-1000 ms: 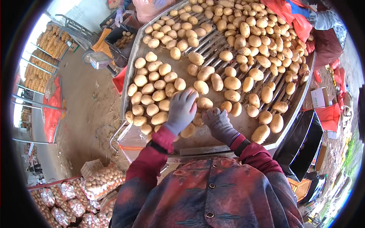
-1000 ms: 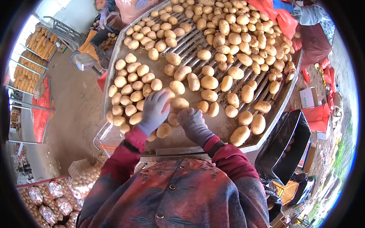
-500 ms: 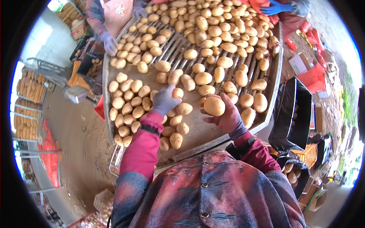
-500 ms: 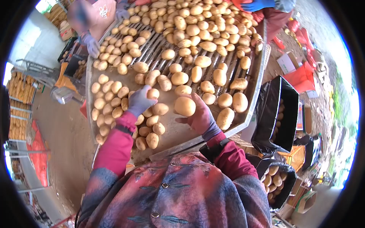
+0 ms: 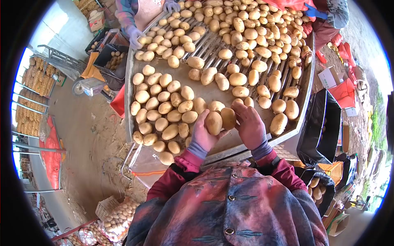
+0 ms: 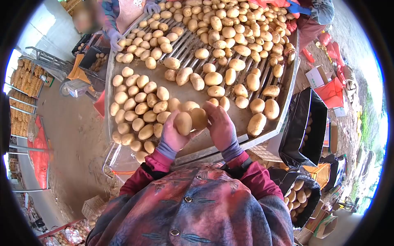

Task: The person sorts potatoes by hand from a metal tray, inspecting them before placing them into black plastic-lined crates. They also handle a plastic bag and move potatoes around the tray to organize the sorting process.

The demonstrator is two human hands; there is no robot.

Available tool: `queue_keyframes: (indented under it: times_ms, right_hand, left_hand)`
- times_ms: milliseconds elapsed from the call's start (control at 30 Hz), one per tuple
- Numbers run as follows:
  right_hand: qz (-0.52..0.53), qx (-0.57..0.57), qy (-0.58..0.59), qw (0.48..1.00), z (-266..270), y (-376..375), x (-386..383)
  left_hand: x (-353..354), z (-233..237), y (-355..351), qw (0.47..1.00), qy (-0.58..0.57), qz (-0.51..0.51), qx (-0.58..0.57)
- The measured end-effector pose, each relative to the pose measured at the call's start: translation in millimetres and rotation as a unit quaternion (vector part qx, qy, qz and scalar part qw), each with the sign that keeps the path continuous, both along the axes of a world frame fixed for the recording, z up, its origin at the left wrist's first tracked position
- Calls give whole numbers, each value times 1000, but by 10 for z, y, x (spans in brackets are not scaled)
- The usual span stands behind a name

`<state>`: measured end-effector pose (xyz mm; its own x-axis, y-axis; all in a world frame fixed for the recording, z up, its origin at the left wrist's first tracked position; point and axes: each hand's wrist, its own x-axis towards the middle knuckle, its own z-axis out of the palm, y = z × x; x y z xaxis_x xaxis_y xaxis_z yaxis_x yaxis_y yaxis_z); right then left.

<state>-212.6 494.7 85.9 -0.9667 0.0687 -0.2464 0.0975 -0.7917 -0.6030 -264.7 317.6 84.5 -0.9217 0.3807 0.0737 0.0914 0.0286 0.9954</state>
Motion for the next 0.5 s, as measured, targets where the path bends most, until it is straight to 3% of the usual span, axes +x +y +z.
queue_keyframes:
  times_ms: [33, 67, 100, 133, 167, 200, 267, 367, 400, 433, 467, 500]
  right_hand:
    - [-10, 17, -7, 1000, 9, -42, 37]
    - [-11, 18, -10, 1000, 2, -57, 85]
    - [-15, 11, 2, 1000, -7, -59, 135]
    - [-20, 4, 14, 1000, -8, -69, 173]
    - [-24, 4, 13, 1000, -1, -85, 202]
    - [-23, 34, -5, 999, 18, -102, 232]
    - [-23, 61, -24, 998, 90, -174, 270]
    - [56, 221, -19, 974, 147, -285, 236]
    - [52, 219, -17, 974, 62, -314, 230]
    - [62, 297, -5, 953, -67, -345, 221]
    - [70, 374, 5, 925, -162, -366, 211]
    - [53, 311, 10, 949, -232, -366, 212]
  left_hand:
    - [7, 162, -17, 954, -232, 8, 191]
    - [22, 245, -33, 819, -443, 14, 364]
    - [40, 225, -68, 818, -445, 13, 364]
    - [56, 183, -125, 942, -261, 45, 205]
    - [67, 130, -185, 995, -55, 72, 31]
    - [73, 75, -230, 973, 155, 93, -145]
    - [90, 119, -269, 966, 190, 91, -152]
    - [139, 214, -256, 975, 148, 41, -159]
    - [144, 143, -216, 969, -183, 0, 168]
    - [154, 94, -161, 752, -476, -43, 454]
    - [186, 76, -93, 753, -477, -49, 451]
    - [241, 61, -23, 823, -405, -43, 396]
